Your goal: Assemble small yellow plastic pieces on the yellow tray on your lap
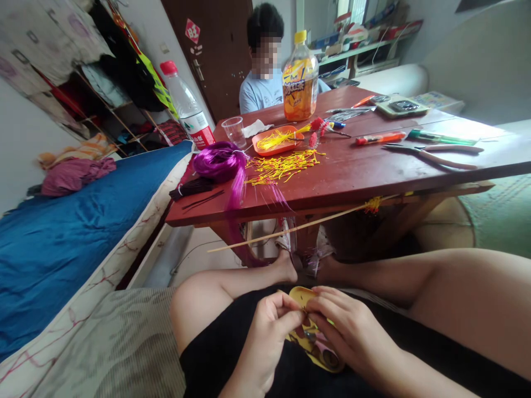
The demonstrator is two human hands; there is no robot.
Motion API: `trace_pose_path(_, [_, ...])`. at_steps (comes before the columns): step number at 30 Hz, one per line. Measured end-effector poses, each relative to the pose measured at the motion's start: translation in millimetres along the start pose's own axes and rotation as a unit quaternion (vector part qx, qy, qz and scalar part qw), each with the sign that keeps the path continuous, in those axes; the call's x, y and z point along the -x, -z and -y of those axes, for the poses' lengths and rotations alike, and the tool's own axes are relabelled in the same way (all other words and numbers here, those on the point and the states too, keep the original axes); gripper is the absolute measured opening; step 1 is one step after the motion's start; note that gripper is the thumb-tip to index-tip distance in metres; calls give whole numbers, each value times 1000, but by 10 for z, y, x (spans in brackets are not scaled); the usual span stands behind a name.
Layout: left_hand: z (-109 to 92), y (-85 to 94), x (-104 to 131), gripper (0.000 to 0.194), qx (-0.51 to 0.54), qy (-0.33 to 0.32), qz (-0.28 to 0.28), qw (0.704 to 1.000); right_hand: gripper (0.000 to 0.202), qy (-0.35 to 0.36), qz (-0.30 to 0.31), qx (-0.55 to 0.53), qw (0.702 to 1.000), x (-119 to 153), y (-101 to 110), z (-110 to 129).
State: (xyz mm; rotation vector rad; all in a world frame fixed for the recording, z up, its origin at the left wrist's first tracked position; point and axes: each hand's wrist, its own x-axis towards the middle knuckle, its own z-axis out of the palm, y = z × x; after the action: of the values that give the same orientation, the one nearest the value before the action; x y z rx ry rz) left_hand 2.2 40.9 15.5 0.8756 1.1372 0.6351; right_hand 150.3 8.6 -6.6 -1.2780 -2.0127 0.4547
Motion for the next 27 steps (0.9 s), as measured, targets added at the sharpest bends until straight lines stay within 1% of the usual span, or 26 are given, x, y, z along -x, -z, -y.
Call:
trace_pose_path(5, [31, 30, -8, 20, 61, 27, 38, 997, 31, 22, -2, 23, 999, -11, -7, 2])
trace_pose_path(9, [61, 62, -29, 22, 63, 47, 35, 996, 31, 41, 8, 20, 999, -12, 1, 4])
trace_pose_path(11, [64, 63, -44, 24, 45, 42, 30, 998, 30, 31, 18, 3, 999, -10, 9, 5])
trace_pose_path(13, [52, 51, -57, 22, -2, 9, 14, 1000, 27, -4, 35, -25, 999, -8, 16, 14])
trace_pose_path(15, [22, 31, -61, 16, -83, -67, -17, 994, 23, -61, 66, -73, 993, -7, 25, 28])
trace_pose_path(17, [-16, 15, -58, 11, -179, -161, -54, 969, 18, -136, 98, -127, 978, -6, 37, 40])
trace_pose_path(19, [-45, 13, -51, 12, -253, -231, -78, 936, 15, -199, 114, -175, 958, -5, 48, 41])
trace_pose_path(20, [-52, 19, -46, 10, -272, -244, -80, 927, 15, -219, 115, -195, 949, -3, 51, 38])
trace_pose_path(22, [-48, 40, -35, 4, -288, -232, -69, 926, 16, -239, 114, -232, 936, 3, 49, 24])
trace_pose_path(24, [-29, 58, -17, 13, -309, -198, -41, 929, 18, -245, 108, -259, 928, 12, 34, 13])
trace_pose_path(25, [-17, 62, -4, 15, -330, -185, -26, 925, 18, -247, 105, -266, 926, 16, 24, 10])
trace_pose_path(27, [2, 55, 25, 16, -385, -176, -4, 906, 19, -248, 102, -268, 925, 20, 7, 12])
